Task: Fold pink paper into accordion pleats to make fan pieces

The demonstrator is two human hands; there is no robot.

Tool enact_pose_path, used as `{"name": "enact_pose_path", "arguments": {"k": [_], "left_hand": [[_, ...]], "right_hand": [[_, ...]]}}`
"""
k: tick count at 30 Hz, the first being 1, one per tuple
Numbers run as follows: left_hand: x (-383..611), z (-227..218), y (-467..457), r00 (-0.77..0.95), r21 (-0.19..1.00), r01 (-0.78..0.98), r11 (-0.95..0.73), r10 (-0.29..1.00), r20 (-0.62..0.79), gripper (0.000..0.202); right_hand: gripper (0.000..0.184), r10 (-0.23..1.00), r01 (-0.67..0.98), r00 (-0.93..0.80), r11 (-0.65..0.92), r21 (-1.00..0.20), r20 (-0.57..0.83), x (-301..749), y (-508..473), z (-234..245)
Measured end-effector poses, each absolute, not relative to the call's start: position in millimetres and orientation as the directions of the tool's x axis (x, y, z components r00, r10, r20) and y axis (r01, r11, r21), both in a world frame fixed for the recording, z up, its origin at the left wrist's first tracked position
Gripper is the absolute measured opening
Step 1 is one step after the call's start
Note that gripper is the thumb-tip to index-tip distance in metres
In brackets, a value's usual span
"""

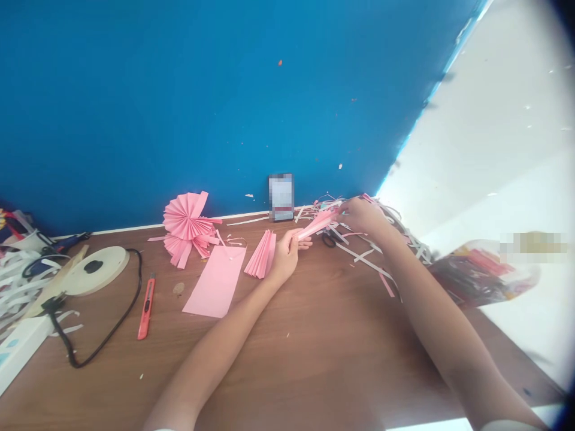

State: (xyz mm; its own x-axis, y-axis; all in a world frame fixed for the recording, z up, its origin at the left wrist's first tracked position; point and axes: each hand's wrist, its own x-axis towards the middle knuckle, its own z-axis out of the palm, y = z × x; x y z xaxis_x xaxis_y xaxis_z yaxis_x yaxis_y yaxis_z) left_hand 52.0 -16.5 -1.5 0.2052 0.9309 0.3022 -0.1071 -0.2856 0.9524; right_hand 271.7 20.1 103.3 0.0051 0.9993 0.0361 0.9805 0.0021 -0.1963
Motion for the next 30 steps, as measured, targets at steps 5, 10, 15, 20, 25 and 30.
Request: {"name": "enact_pose_path", "arguments": {"k": [5, 10, 15, 20, 25, 30], "left_hand": [[51.6, -0.5, -16.8, 0.203, 0.951, -0.113, -0.289, 0.930, 0.307, 0.039], [50.5, 1.4, -16.5, 0.200, 0.953, -0.103, -0.286, 0.932, 0.301, 0.039], [49.5, 3.2, -17.5, 0.194, 0.952, -0.123, -0.280, 0.934, 0.300, 0.037], [49.1, 3.4, -17.1, 0.196, 0.949, -0.130, -0.286, 0.931, 0.307, 0.035], [49.1, 1.8, -16.2, 0.199, 0.948, -0.140, -0.287, 0.929, 0.311, 0.036], [49.1, 1.0, -15.1, 0.198, 0.948, -0.163, -0.275, 0.932, 0.305, 0.037]], "right_hand": [[0.032, 0.999, 0.971, -0.014, 0.025, -0.236, 0.050, 273.5, 19.8, 103.4], [0.031, 0.994, 0.960, -0.088, 0.101, -0.262, 0.058, 273.5, 18.7, 105.1], [0.029, 0.996, 0.965, -0.074, 0.086, -0.248, 0.058, 274.8, 21.2, 104.3], [0.030, 0.995, 0.968, -0.076, 0.090, -0.235, 0.066, 277.7, 23.0, 103.9], [0.032, 0.992, 0.960, -0.106, 0.122, -0.251, 0.074, 280.3, 23.4, 103.2], [0.026, 0.986, 0.947, -0.128, 0.153, -0.284, 0.106, 283.9, 27.7, 97.8]]}}
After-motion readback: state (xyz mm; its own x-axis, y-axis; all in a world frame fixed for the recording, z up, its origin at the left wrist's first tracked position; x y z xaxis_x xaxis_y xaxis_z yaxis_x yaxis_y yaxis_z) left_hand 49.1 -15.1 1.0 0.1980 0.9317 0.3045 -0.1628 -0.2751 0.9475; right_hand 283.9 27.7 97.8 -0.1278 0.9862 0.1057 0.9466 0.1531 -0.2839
